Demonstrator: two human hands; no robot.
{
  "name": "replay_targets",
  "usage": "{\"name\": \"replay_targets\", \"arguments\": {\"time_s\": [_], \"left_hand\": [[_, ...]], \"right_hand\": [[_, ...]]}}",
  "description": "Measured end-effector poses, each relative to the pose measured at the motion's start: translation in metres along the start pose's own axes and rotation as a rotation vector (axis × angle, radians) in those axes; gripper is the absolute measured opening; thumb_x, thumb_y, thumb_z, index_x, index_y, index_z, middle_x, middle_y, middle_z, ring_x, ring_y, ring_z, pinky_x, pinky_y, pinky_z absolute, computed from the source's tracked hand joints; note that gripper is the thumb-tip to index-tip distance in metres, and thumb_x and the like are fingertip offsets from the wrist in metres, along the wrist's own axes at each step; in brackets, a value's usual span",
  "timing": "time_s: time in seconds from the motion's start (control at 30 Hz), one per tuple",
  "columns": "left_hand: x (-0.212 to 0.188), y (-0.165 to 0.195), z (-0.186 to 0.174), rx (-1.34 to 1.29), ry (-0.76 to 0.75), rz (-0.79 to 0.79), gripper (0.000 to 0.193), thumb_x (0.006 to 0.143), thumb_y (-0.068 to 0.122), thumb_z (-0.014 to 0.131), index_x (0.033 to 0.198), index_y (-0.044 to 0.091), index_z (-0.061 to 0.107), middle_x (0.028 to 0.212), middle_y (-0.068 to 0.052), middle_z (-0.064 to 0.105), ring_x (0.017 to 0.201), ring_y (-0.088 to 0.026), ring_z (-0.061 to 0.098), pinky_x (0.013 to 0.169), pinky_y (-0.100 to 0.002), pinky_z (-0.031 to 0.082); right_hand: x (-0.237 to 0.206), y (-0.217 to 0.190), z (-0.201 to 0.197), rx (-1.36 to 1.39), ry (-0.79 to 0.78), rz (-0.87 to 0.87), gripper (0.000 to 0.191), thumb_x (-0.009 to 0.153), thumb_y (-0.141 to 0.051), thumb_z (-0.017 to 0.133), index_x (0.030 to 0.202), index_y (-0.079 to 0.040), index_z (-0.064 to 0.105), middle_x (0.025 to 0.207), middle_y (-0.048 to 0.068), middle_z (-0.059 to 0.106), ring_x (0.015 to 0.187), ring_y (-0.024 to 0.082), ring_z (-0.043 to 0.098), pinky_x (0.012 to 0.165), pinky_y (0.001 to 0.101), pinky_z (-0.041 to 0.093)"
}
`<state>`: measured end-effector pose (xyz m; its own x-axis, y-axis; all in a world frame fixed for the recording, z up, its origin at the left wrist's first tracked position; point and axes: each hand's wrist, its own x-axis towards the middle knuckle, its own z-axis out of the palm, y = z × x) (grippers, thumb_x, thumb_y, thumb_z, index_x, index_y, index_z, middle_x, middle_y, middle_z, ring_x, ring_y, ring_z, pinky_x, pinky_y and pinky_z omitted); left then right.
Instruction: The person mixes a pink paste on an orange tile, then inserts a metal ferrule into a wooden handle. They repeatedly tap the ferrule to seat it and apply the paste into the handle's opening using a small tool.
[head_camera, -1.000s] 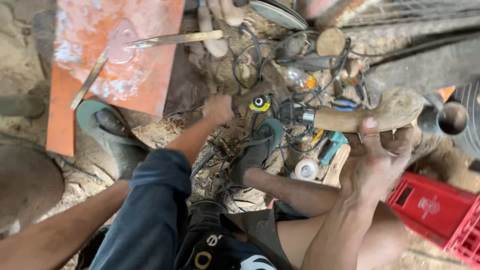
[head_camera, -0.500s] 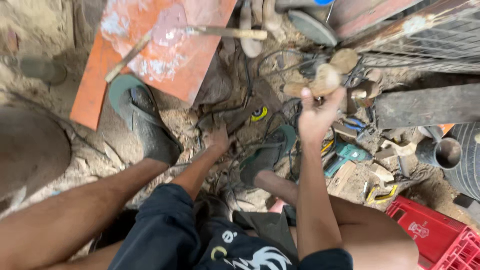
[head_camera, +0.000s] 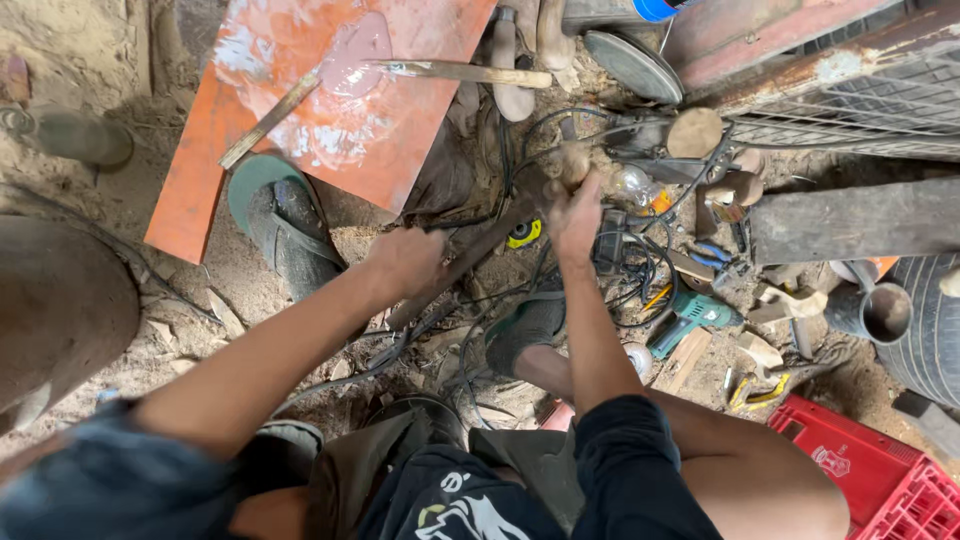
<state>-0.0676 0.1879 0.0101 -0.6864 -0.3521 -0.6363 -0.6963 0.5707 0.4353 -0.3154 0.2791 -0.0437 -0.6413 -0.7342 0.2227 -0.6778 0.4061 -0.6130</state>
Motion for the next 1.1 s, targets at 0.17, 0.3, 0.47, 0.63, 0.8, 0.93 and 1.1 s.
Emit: {"name": "replay_targets", "arguments": {"time_s": [0.17, 0.3, 0.47, 0.63, 0.8, 0.93, 1.1], "left_hand": [[-0.113, 0.025, -0.073, 0.322, -0.014, 0.280, 0.036, 0.082, 0.004, 0.061, 0.118, -0.001, 0.059, 0.114, -0.020, 0.067, 0.111, -0.038, 0.063, 0.088, -0.050, 0.054], [-0.176, 0.030, -0.124, 0.221, -0.166, 0.174, 0.036, 0.090, 0.011, 0.061, 0.126, 0.010, 0.059, 0.115, -0.014, 0.066, 0.112, -0.034, 0.062, 0.093, -0.048, 0.052], [-0.180, 0.011, -0.145, 0.059, -0.112, 0.078, 0.036, 0.098, 0.036, 0.061, 0.124, 0.011, 0.063, 0.103, -0.012, 0.072, 0.103, -0.032, 0.069, 0.094, -0.047, 0.053], [-0.133, 0.008, -0.126, -0.664, 0.266, 0.156, 0.051, 0.090, 0.031, 0.070, 0.131, 0.003, 0.061, 0.121, -0.017, 0.074, 0.112, -0.023, 0.075, 0.099, -0.036, 0.055], [-0.081, 0.050, -0.100, -1.475, 0.346, 0.638, 0.061, 0.095, 0.019, 0.071, 0.145, 0.003, 0.041, 0.140, -0.008, 0.057, 0.126, -0.019, 0.059, 0.106, -0.036, 0.051], [-0.081, 0.046, -0.102, -1.693, 0.429, 0.771, 0.048, 0.098, 0.016, 0.067, 0.141, 0.002, 0.050, 0.124, -0.006, 0.065, 0.111, -0.014, 0.062, 0.094, -0.032, 0.053], [-0.110, 0.027, -0.120, -1.647, 0.619, 0.716, 0.031, 0.102, 0.011, 0.070, 0.127, -0.004, 0.061, 0.108, -0.007, 0.070, 0.099, -0.013, 0.064, 0.088, -0.030, 0.054]], "right_hand": [[0.004, 0.017, -0.002, 0.123, -0.009, 0.085, 0.039, 0.103, -0.015, 0.071, 0.130, 0.000, 0.047, 0.113, 0.026, 0.070, 0.099, 0.040, 0.071, 0.090, 0.0482, 0.056], [0.009, 0.022, 0.005, -0.059, 0.000, 0.033, 0.046, 0.097, -0.013, 0.070, 0.132, 0.004, 0.046, 0.114, 0.029, 0.065, 0.102, 0.045, 0.063, 0.094, 0.0541, 0.051], [0.023, -0.003, -0.018, 0.726, 0.206, 0.320, 0.045, 0.095, -0.015, 0.075, 0.129, 0.000, 0.049, 0.120, 0.016, 0.064, 0.107, 0.032, 0.067, 0.089, 0.0504, 0.059], [0.014, -0.093, -0.079, 1.428, 0.188, 0.516, 0.056, 0.092, -0.011, 0.074, 0.140, -0.003, 0.046, 0.126, 0.014, 0.061, 0.111, 0.029, 0.069, 0.090, 0.0446, 0.064], [-0.008, -0.177, -0.093, 1.568, -0.034, 0.349, 0.066, 0.093, -0.012, 0.074, 0.149, -0.017, 0.039, 0.136, 0.004, 0.058, 0.113, 0.022, 0.064, 0.089, 0.0379, 0.058], [-0.028, -0.208, -0.087, 1.613, -0.330, 0.397, 0.059, 0.099, -0.016, 0.074, 0.147, -0.003, 0.042, 0.134, 0.012, 0.059, 0.110, 0.026, 0.064, 0.090, 0.0408, 0.056], [-0.042, -0.231, -0.094, 1.068, -0.483, 0.216, 0.063, 0.093, -0.015, 0.070, 0.148, -0.002, 0.043, 0.130, 0.014, 0.062, 0.115, 0.019, 0.066, 0.100, 0.0376, 0.056]]}}
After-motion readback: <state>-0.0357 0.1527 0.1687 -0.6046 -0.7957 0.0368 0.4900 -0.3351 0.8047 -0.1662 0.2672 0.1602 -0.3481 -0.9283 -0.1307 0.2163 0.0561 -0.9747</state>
